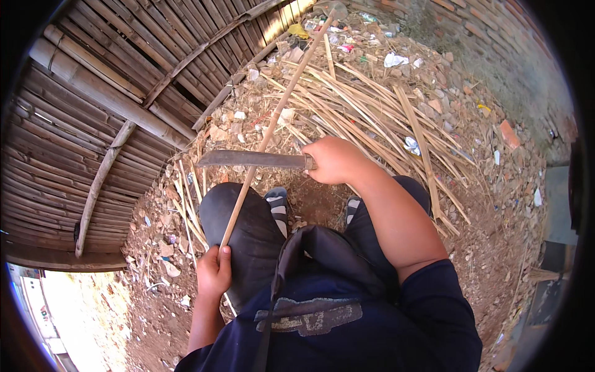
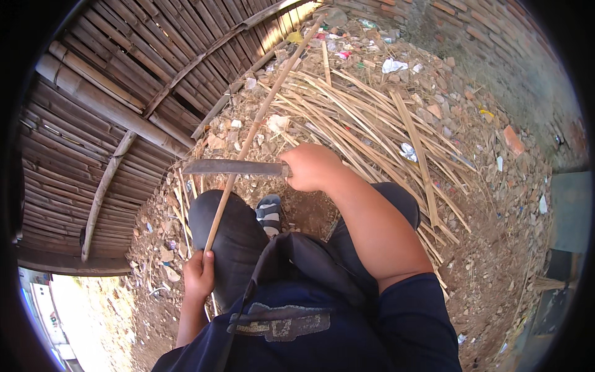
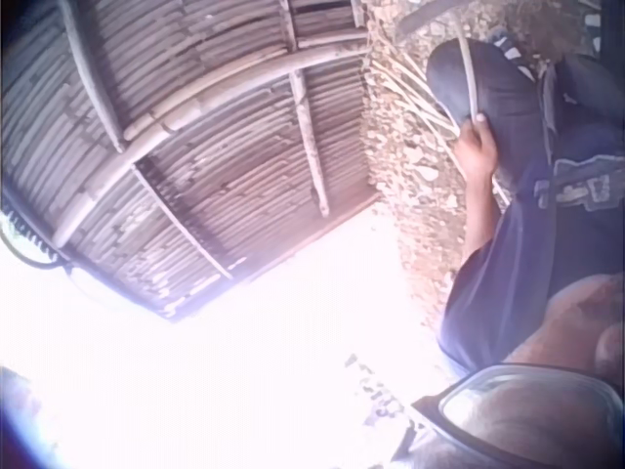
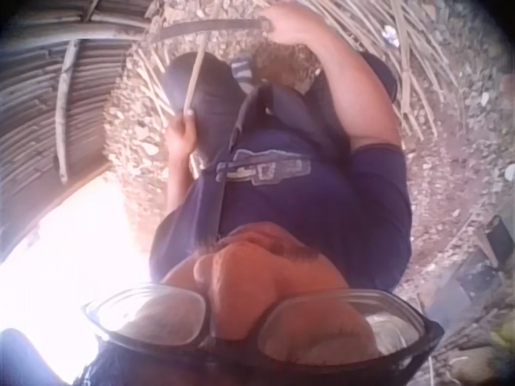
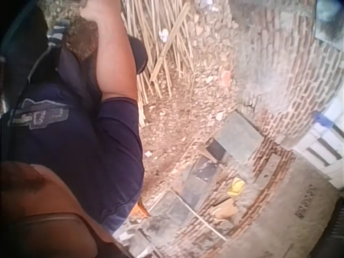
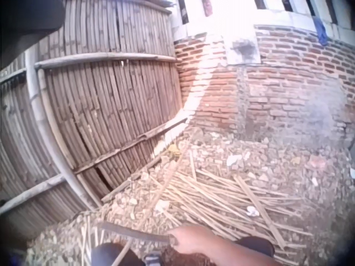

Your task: The person is shaving thin strips of bamboo with a machete while sitting on the ground.

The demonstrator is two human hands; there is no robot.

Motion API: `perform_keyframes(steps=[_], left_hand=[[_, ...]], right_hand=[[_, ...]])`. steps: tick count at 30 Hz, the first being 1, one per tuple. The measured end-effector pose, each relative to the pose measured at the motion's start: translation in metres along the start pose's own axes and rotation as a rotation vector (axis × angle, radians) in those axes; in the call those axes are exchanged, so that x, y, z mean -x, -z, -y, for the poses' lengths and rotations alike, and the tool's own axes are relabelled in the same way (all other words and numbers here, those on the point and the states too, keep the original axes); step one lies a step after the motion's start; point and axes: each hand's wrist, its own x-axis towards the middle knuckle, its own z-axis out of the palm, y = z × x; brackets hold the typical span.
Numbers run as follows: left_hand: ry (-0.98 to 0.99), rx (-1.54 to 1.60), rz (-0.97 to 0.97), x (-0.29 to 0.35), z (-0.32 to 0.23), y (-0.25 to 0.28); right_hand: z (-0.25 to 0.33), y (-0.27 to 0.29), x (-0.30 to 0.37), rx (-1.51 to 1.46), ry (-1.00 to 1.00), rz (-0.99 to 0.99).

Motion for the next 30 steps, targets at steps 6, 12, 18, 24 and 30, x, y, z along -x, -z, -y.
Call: perform_keyframes(steps=[6,12,18,24,30], left_hand=[[-0.012,-0.037,-0.004,-0.001,-0.002,0.0],[-0.035,-0.034,-0.007,-0.001,0.0,0.002],[-0.045,-0.03,-0.001,-0.002,-0.004,0.005],[-0.097,-0.013,-0.021,0.0,-0.001,0.002],[-0.035,-0.009,0.008,-0.002,0.001,0.003]], right_hand=[[0.013,-0.012,0.004,0.035,0.086,0.074],[-0.005,-0.009,-0.011,-0.039,-0.018,0.01],[0.019,-0.021,0.001,0.059,0.145,0.063],[-0.016,-0.007,-0.006,-0.046,0.011,-0.024],[0.014,-0.018,0.003,0.009,0.048,0.063]])
